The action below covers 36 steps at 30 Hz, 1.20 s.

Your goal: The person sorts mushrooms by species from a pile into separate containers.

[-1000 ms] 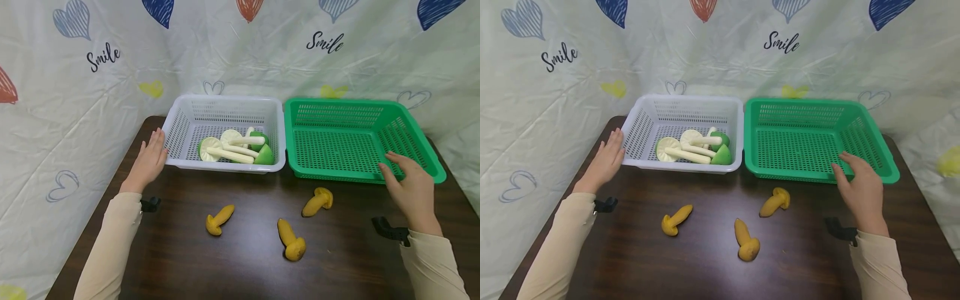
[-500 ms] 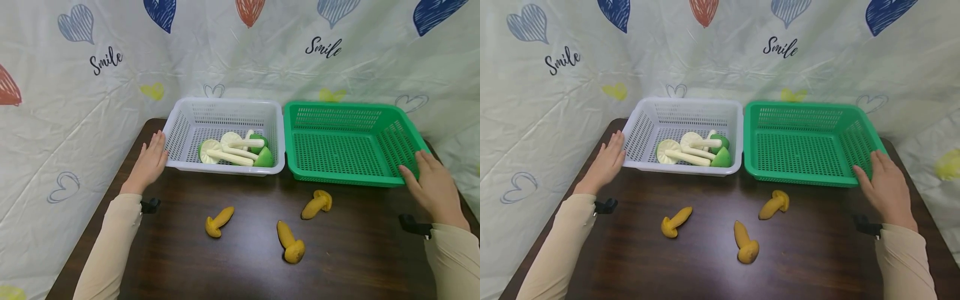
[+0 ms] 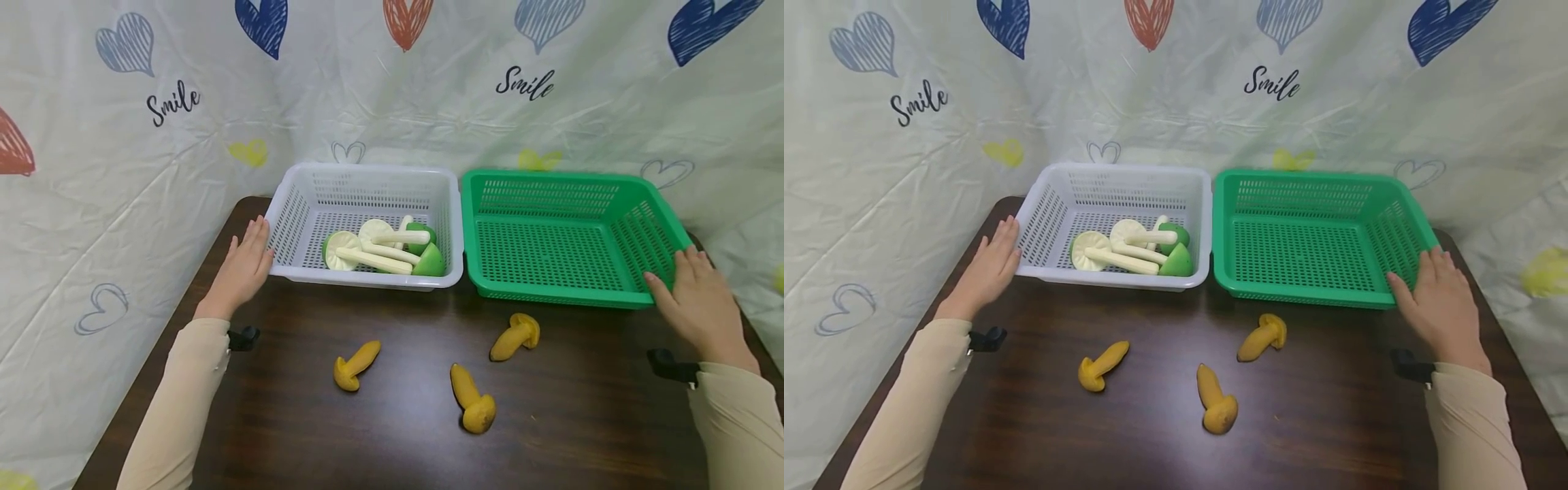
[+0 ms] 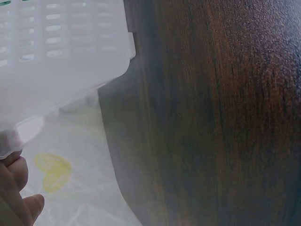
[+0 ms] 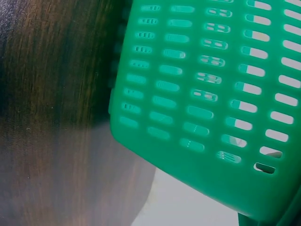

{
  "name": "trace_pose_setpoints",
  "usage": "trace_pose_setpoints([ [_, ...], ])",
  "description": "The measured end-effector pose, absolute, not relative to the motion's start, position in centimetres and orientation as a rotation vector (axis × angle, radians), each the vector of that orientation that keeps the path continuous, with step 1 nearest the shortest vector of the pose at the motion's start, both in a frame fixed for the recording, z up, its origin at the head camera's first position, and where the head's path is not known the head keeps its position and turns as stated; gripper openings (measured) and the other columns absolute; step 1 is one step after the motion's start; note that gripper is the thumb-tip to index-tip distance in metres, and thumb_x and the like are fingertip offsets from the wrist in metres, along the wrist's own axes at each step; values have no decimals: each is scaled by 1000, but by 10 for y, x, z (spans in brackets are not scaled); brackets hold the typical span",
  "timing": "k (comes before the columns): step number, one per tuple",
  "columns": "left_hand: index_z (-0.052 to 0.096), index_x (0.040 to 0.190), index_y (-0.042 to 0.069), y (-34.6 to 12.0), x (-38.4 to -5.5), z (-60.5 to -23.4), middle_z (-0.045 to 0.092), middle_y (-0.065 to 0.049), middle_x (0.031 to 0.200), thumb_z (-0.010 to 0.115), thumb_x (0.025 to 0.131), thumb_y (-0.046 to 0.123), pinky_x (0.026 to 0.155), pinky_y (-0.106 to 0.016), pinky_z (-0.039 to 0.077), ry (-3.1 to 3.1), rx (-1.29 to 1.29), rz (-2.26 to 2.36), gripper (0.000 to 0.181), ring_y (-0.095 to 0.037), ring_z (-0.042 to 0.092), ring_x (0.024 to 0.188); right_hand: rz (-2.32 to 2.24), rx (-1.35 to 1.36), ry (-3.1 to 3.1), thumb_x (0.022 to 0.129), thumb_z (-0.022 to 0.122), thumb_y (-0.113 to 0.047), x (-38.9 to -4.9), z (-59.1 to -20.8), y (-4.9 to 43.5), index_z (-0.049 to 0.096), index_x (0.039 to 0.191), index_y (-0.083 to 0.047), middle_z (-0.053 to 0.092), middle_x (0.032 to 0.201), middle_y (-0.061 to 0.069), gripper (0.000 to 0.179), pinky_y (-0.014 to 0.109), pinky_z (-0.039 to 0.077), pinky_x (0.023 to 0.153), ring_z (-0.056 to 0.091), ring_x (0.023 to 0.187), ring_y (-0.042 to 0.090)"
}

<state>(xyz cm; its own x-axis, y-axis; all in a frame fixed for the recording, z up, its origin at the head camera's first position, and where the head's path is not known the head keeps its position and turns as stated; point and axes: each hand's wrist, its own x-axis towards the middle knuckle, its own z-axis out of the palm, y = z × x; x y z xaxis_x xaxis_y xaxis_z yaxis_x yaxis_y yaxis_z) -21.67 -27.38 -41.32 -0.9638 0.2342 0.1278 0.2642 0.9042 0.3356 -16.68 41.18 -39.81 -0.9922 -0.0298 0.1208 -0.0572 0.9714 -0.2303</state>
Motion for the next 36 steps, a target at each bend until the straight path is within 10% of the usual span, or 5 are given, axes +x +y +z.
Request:
trace_pose_setpoints([
  [9, 10, 149, -3, -276, -219, -421, 5, -17, 157, 39, 100, 26, 112, -54, 6, -2891, -381, -586, 63, -30, 4, 143, 364, 110, -3015, 102, 26, -44, -164, -400, 414, 7, 139, 23, 0, 144, 43, 79, 55, -4, 110, -7, 137, 48],
  [14, 35, 145, 2, -275, -211, -424, 28, -20, 150, 57, 93, 25, 108, -52, 24, -2627, -336, -648, 61, -33, 24, 139, 388, 157, -3016, 103, 27, -39, -163, -397, 417, 7, 139, 23, 0, 144, 43, 74, 54, -5, 110, -9, 137, 47],
  [24, 67, 102, -4, -245, -164, -421, 61, -17, 90, 64, 89, 23, 72, -43, 47, -2288, -523, -648, 31, -32, 58, 84, 426, 136, -2996, 103, 27, -39, -164, -397, 415, 11, 140, 21, 4, 144, 43, 73, 55, -3, 110, -4, 137, 48],
  [36, 66, 114, 10, -190, -92, -430, 61, 3, 112, 78, 78, 26, 83, -34, 51, -2798, -1126, -866, 41, -14, 58, 101, 358, 168, -3043, 103, 24, -41, -165, -396, 414, 6, 143, 16, -4, 146, 39, 72, 57, -6, 108, -11, 137, 46],
])
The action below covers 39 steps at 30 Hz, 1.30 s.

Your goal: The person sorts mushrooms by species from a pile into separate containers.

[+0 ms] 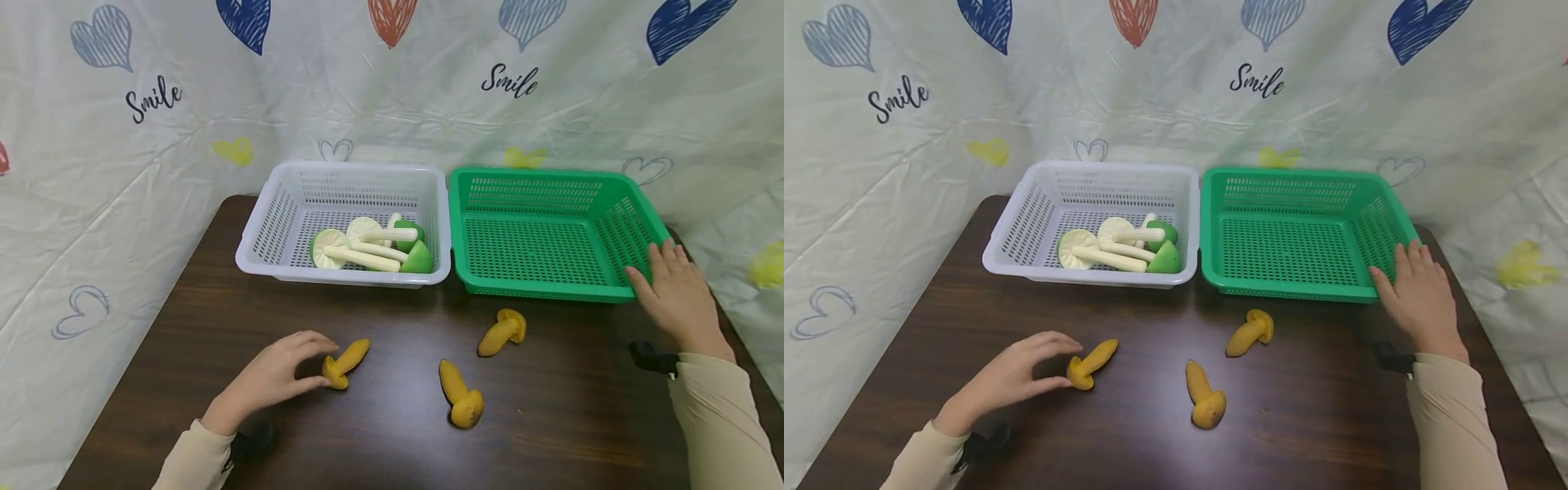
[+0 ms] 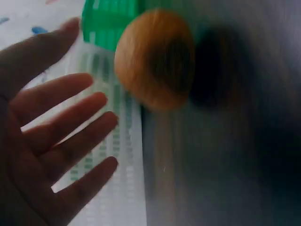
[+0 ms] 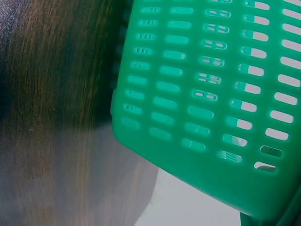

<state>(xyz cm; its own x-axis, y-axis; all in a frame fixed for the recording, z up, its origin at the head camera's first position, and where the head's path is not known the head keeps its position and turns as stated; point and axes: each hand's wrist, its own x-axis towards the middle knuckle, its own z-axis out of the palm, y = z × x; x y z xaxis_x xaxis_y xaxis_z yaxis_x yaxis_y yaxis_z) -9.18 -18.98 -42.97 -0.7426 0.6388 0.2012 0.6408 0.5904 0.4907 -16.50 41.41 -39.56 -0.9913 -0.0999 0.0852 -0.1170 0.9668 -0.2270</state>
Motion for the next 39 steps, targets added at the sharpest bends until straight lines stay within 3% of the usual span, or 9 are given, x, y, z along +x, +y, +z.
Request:
trace_pose_setpoints([
  [9, 71, 86, 14, -172, -88, -441, 57, 7, 96, 82, 72, 11, 72, -21, 50, -2700, -1283, -787, 18, -8, 56, 87, 364, 163, -3018, 103, 26, -41, -166, -398, 413, 13, 144, 13, 1, 148, 36, 69, 58, -3, 109, -8, 139, 44],
  [19, 67, 90, 16, -171, -87, -443, 52, 8, 98, 82, 72, 10, 73, -21, 50, -2771, -1295, -805, 24, -8, 53, 90, 387, 156, -2993, 103, 27, -41, -168, -398, 413, 15, 143, 16, 5, 147, 37, 71, 59, -2, 109, -5, 139, 46],
  [39, 67, 85, 14, -158, -94, -446, 55, 9, 89, 81, 73, 11, 72, -17, 47, -2625, -1417, -961, 18, -6, 52, 83, 376, 113, -2993, 102, 25, -43, -166, -399, 412, 15, 144, 13, 7, 148, 35, 71, 58, -3, 109, -5, 139, 44],
])
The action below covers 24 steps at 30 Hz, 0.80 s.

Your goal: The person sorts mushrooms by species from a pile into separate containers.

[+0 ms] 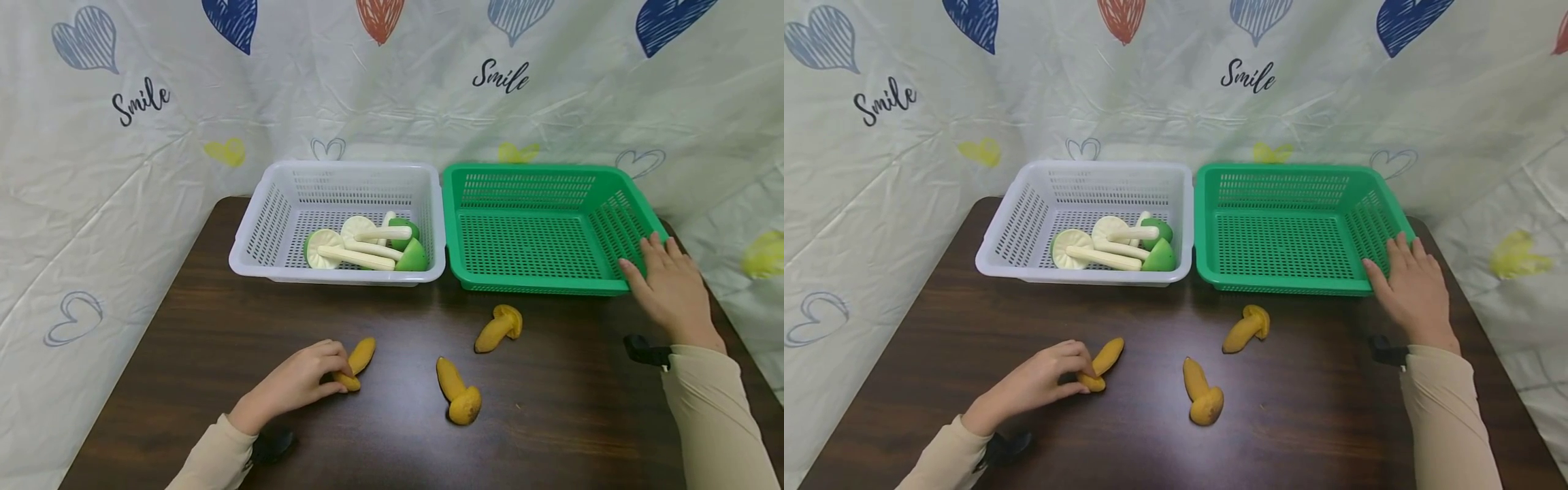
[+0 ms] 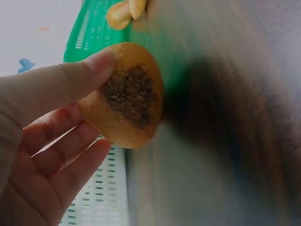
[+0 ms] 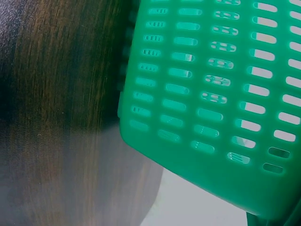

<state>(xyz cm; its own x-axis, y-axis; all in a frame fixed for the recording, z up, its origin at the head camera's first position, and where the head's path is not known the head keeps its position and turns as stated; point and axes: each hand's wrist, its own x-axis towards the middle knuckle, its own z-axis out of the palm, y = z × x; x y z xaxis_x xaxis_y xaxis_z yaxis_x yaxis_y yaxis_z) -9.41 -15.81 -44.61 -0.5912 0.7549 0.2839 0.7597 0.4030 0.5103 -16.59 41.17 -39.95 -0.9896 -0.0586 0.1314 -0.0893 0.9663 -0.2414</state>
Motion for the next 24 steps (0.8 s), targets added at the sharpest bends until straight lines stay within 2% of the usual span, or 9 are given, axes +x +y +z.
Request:
trace_pose_setpoints([
  [5, 67, 88, 15, -156, -93, -454, 55, 10, 91, 79, 75, 13, 74, -19, 49, -2637, -1396, -1097, 17, -5, 53, 86, 381, 110, -2986, 102, 26, -43, -167, -399, 412, 15, 144, 13, 8, 148, 35, 71, 58, -2, 109, -3, 139, 44],
  [14, 62, 99, 15, -146, -95, -461, 57, 7, 98, 71, 84, 17, 77, -30, 51, -2574, -1349, -1352, 17, -7, 56, 90, 388, 110, -2987, 102, 26, -43, -166, -400, 412, 15, 144, 13, 8, 148, 35, 71, 58, -2, 109, -4, 140, 43],
  [24, 61, 99, 16, -130, -99, -455, 59, 5, 98, 72, 82, 16, 75, -33, 53, -2491, -1316, -1534, 20, -8, 56, 88, 393, 110, -2989, 102, 25, -42, -165, -399, 412, 14, 144, 14, 8, 148, 35, 71, 57, -2, 109, -3, 140, 44],
])
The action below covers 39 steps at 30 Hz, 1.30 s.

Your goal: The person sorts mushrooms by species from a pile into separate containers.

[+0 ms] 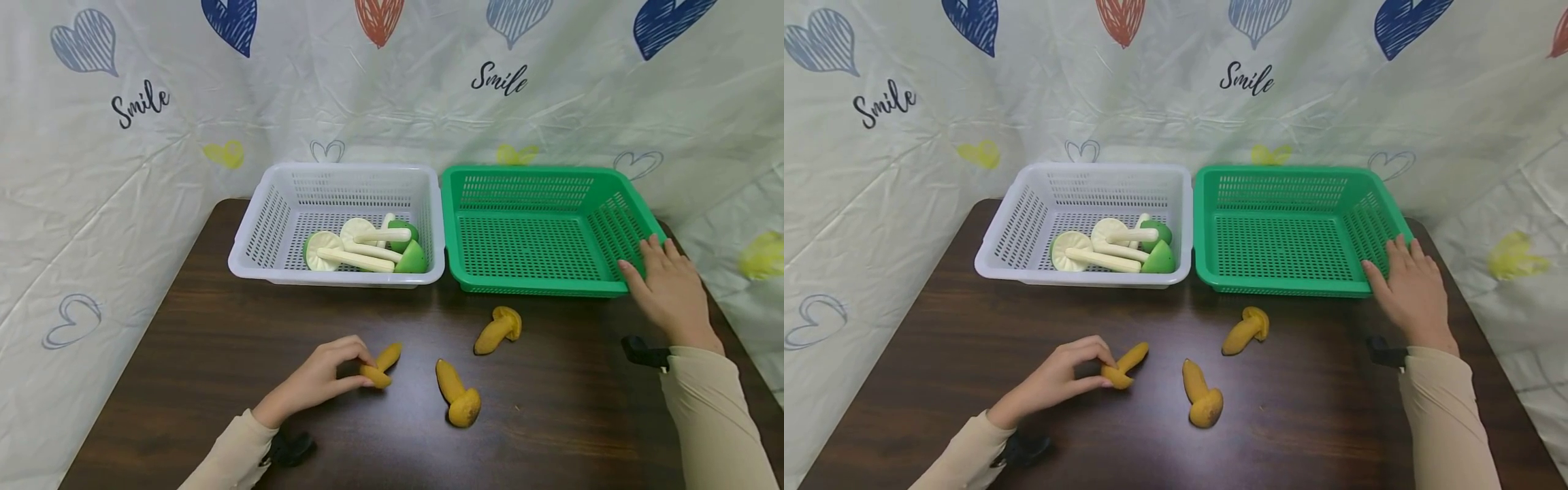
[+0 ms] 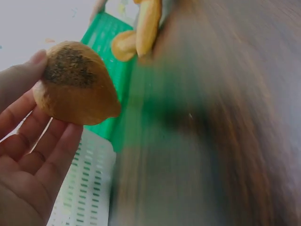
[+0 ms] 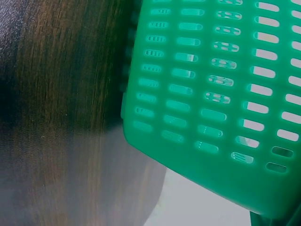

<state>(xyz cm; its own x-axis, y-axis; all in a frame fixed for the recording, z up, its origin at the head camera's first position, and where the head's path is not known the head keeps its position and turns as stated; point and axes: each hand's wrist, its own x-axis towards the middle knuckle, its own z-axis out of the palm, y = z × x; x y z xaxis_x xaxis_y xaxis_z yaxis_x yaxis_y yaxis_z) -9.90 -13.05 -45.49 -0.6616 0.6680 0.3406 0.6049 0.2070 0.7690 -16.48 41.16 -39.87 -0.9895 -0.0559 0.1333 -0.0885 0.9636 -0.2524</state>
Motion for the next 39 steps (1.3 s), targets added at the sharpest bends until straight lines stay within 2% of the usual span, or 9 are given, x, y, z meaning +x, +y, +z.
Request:
trace_pose_setpoints([
  [14, 64, 98, 8, -102, -111, -439, 60, -3, 95, 75, 78, 5, 73, -34, 54, 2280, 1303, 1661, 23, -12, 59, 87, 403, 111, -2990, 102, 25, -42, -164, -401, 412, 13, 143, 15, 7, 148, 35, 71, 57, -2, 110, -5, 140, 41],
  [21, 64, 99, 7, -83, -124, -428, 61, -4, 94, 76, 78, 5, 77, -27, 52, 2282, 1373, 1718, 25, -12, 59, 88, 400, 124, -2979, 103, 25, -41, -164, -399, 413, 12, 143, 15, 7, 148, 36, 70, 56, -3, 110, -4, 140, 42],
  [26, 64, 99, 4, -67, -129, -423, 61, -7, 95, 76, 77, 3, 78, -27, 52, 2256, 1390, 1785, 25, -14, 60, 88, 409, 119, -2976, 102, 25, -41, -164, -399, 413, 12, 144, 14, 7, 148, 35, 70, 56, -3, 110, -3, 140, 42],
  [39, 65, 98, 1, -42, -145, -412, 62, -9, 96, 73, 78, -2, 82, -32, 52, 2208, 1251, 1965, 21, -17, 60, 91, 405, 107, -2973, 102, 25, -42, -164, -401, 412, 11, 144, 14, 6, 149, 34, 71, 56, -2, 110, -4, 140, 41],
])
